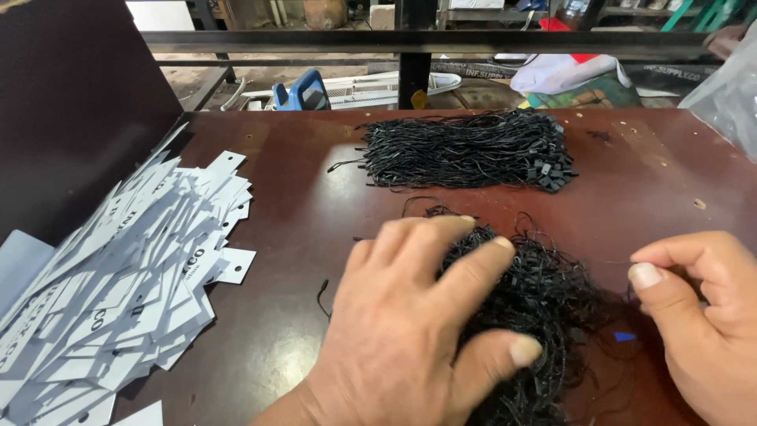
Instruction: A person is untangling and sorting individual black string fasteners from a tangled pile into an organized stack on a workbench.
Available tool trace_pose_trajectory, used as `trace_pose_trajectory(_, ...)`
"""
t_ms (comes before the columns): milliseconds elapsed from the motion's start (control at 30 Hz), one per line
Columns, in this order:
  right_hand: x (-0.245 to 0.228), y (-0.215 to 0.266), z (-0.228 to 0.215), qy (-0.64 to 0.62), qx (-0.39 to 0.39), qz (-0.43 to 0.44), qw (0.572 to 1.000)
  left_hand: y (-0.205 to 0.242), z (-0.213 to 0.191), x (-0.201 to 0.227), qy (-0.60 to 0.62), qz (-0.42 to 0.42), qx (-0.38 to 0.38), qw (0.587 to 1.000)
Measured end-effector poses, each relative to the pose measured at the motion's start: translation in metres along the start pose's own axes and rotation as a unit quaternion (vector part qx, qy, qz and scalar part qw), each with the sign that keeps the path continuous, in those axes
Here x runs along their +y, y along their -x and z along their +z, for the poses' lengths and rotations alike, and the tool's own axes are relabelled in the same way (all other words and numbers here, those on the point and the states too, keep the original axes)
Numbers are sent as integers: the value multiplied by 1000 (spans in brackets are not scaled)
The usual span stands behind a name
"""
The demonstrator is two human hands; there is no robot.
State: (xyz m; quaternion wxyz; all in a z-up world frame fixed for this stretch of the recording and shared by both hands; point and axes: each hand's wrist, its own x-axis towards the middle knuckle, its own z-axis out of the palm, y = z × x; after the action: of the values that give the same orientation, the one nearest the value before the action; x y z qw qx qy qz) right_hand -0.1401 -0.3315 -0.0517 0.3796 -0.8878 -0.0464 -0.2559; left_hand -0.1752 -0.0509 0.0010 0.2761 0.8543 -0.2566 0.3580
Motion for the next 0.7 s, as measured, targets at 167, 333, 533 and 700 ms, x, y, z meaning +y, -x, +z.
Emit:
trace_pose_trajectory(167,-37,-2,-7,42,-9,-119,992,0,4,0,5,55,-7,998)
trace_pose_trajectory(333,-51,2,-3,-69,-20,-73,995,-22,4,13,45,-5,2,999)
trace_pose_trajectory(533,-75,-13,-4,-251,-50,20,967,-58,4,36,263,-172,-131,940)
trace_pose_trajectory(700,-86,-44,-19,-239,-67,-11,969,-88,-13,54,413,-389,-254,783)
